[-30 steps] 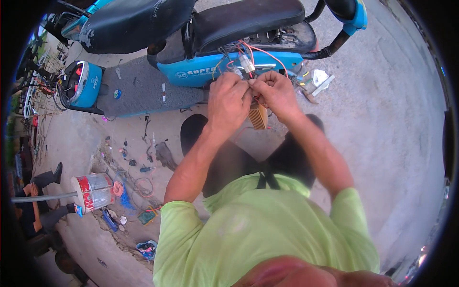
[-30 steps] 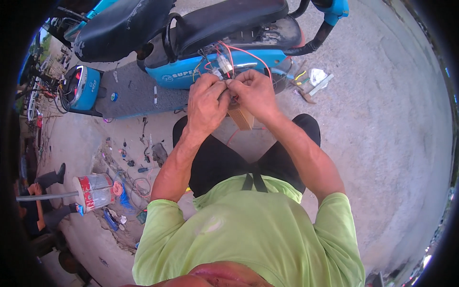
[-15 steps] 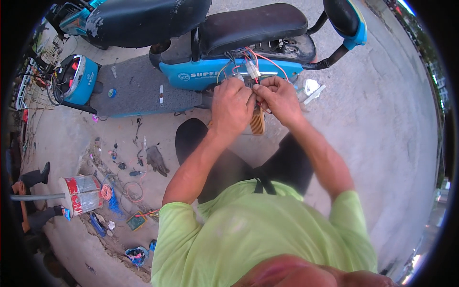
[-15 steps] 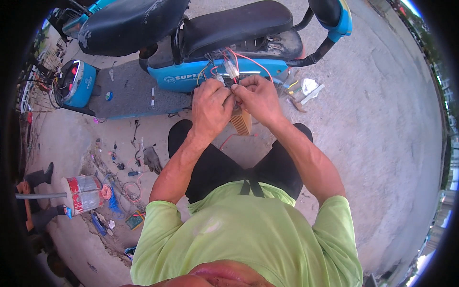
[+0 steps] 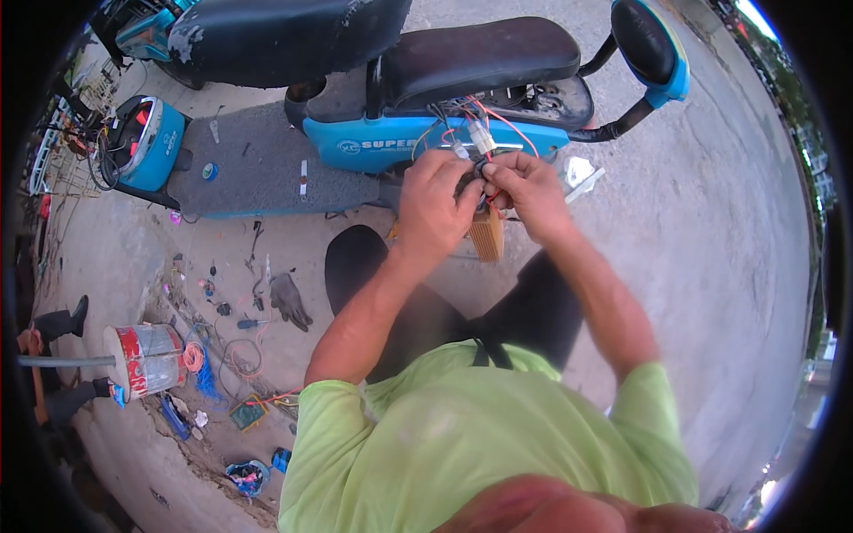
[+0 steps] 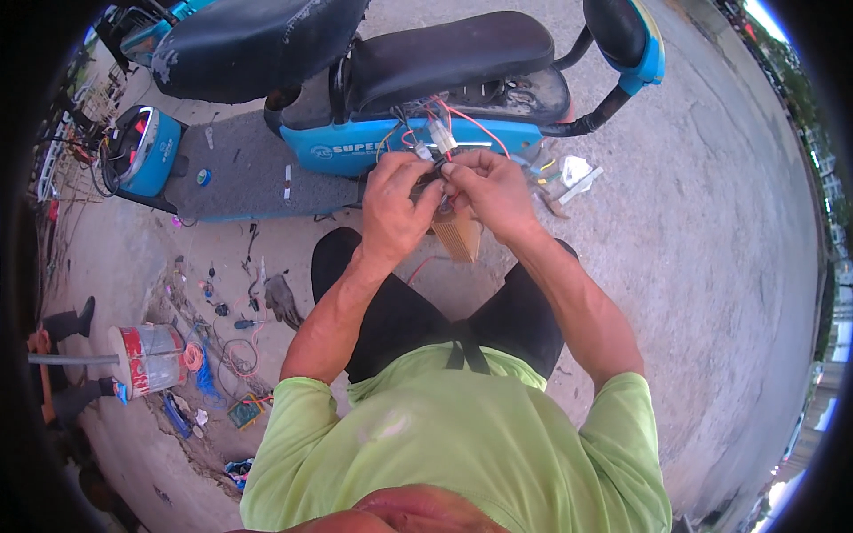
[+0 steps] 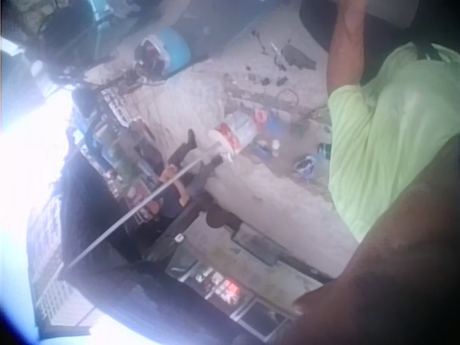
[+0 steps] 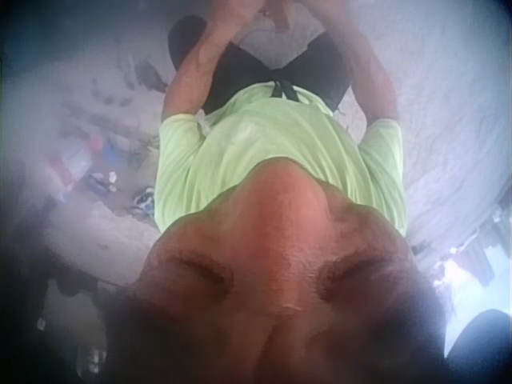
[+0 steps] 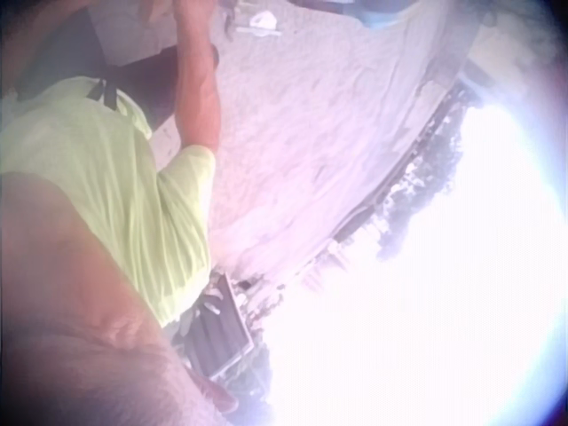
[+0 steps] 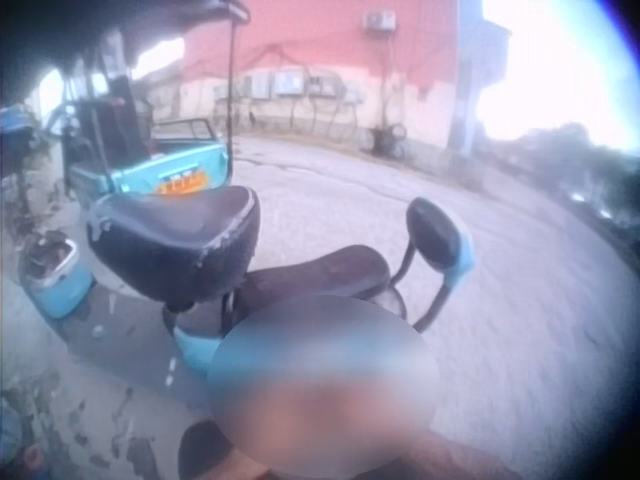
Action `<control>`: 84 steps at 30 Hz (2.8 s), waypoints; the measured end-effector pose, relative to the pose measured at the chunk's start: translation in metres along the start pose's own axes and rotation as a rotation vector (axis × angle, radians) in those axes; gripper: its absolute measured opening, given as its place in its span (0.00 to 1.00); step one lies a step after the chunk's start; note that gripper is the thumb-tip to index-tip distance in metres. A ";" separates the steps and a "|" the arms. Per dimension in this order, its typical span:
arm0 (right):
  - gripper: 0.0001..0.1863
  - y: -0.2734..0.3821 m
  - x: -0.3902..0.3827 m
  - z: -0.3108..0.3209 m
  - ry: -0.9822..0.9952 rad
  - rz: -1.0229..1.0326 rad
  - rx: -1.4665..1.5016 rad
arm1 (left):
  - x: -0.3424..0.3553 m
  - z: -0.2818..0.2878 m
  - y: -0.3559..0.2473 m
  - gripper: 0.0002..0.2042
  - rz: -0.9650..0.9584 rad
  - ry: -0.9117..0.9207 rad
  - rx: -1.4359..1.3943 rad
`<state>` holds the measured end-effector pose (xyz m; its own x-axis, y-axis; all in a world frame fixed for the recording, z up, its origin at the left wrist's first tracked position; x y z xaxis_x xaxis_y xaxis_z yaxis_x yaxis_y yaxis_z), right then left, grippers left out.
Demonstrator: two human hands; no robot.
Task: The person repairs the wiring of an electric scooter by stripping wire ends, twisting them together, and securing the connection with electrical tape.
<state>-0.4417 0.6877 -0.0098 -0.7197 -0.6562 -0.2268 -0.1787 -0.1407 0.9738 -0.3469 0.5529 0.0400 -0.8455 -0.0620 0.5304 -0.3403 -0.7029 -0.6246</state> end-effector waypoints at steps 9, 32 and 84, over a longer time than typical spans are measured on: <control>0.08 0.002 -0.003 -0.013 0.087 -0.007 0.221 | 0.007 0.000 0.028 0.08 0.242 0.049 -0.379; 0.12 -0.009 -0.013 -0.012 0.072 0.066 0.228 | 0.015 -0.004 0.023 0.07 0.296 0.138 -0.286; 0.08 -0.039 -0.006 -0.016 -0.083 0.222 0.242 | 0.016 -0.007 0.014 0.10 0.472 0.451 -0.503</control>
<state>-0.4198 0.6854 -0.0460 -0.8091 -0.5874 -0.0196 -0.1584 0.1858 0.9697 -0.3683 0.5473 0.0360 -0.9934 0.0940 -0.0663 0.0391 -0.2662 -0.9631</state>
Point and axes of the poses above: each hand's wrist, its own x-axis towards the middle knuckle, its own z-axis out of the back of the hand, y = z × x, the point moved 10 cm from there along x, towards the middle knuckle, and after that the axes turned 14 degrees about y, right-handed, at the moved point
